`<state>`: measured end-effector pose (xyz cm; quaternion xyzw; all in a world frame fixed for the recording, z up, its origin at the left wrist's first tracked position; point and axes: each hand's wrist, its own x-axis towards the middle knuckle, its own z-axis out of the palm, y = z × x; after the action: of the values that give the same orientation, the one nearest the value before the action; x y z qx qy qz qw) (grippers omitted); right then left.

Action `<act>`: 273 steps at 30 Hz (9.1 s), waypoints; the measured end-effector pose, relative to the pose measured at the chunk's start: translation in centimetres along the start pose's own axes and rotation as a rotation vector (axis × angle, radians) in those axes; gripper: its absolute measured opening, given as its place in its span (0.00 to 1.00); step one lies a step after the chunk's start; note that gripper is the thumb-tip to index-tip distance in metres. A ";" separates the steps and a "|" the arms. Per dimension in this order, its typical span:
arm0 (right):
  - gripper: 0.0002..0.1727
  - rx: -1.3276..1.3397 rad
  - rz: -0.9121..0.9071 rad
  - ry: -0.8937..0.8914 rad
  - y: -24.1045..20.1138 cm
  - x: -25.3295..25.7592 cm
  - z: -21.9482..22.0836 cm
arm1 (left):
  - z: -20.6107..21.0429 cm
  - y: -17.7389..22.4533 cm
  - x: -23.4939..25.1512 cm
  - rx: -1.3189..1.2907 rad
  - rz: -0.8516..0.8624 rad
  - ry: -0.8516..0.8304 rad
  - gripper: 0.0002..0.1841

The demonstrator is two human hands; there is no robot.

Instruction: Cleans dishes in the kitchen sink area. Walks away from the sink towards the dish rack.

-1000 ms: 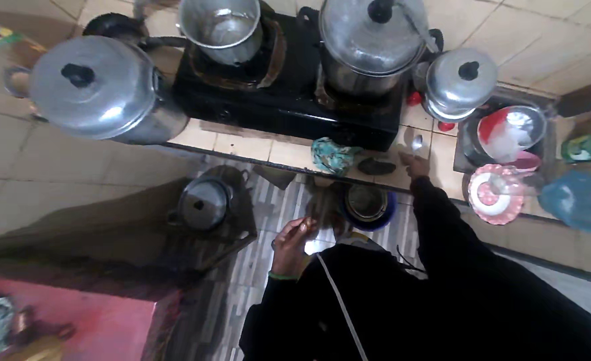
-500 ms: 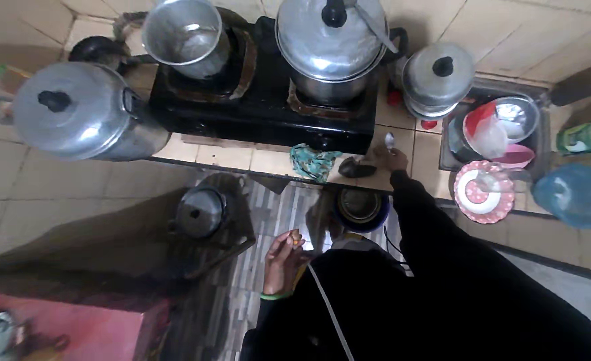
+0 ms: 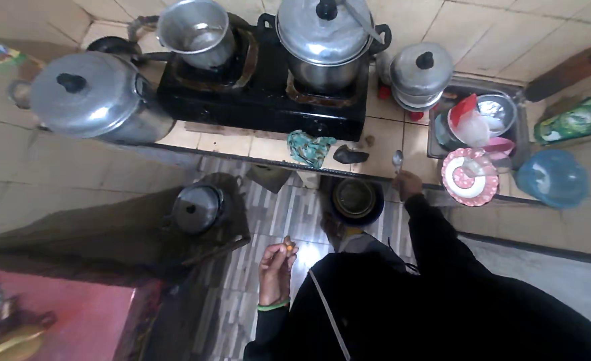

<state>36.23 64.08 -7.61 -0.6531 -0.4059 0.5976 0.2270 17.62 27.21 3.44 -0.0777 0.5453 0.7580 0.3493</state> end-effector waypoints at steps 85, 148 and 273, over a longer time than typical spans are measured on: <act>0.22 -1.193 -0.162 -0.407 7.2 -8.8 -22.9 | 6.2 -9.5 -15.2 0.010 -0.090 -0.251 0.16; 0.21 -1.227 -0.403 -0.729 2.7 -4.2 -17.6 | 9.8 -12.2 -16.6 -0.001 -0.035 -0.022 0.17; 0.15 -0.949 -1.311 -0.952 -18.6 4.1 -19.7 | 19.8 -26.0 -28.3 -0.423 0.091 0.650 0.11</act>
<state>50.21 81.63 8.10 -0.0053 -0.9443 0.3268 0.0384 59.83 36.26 5.23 -0.3599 0.4622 0.8042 0.1006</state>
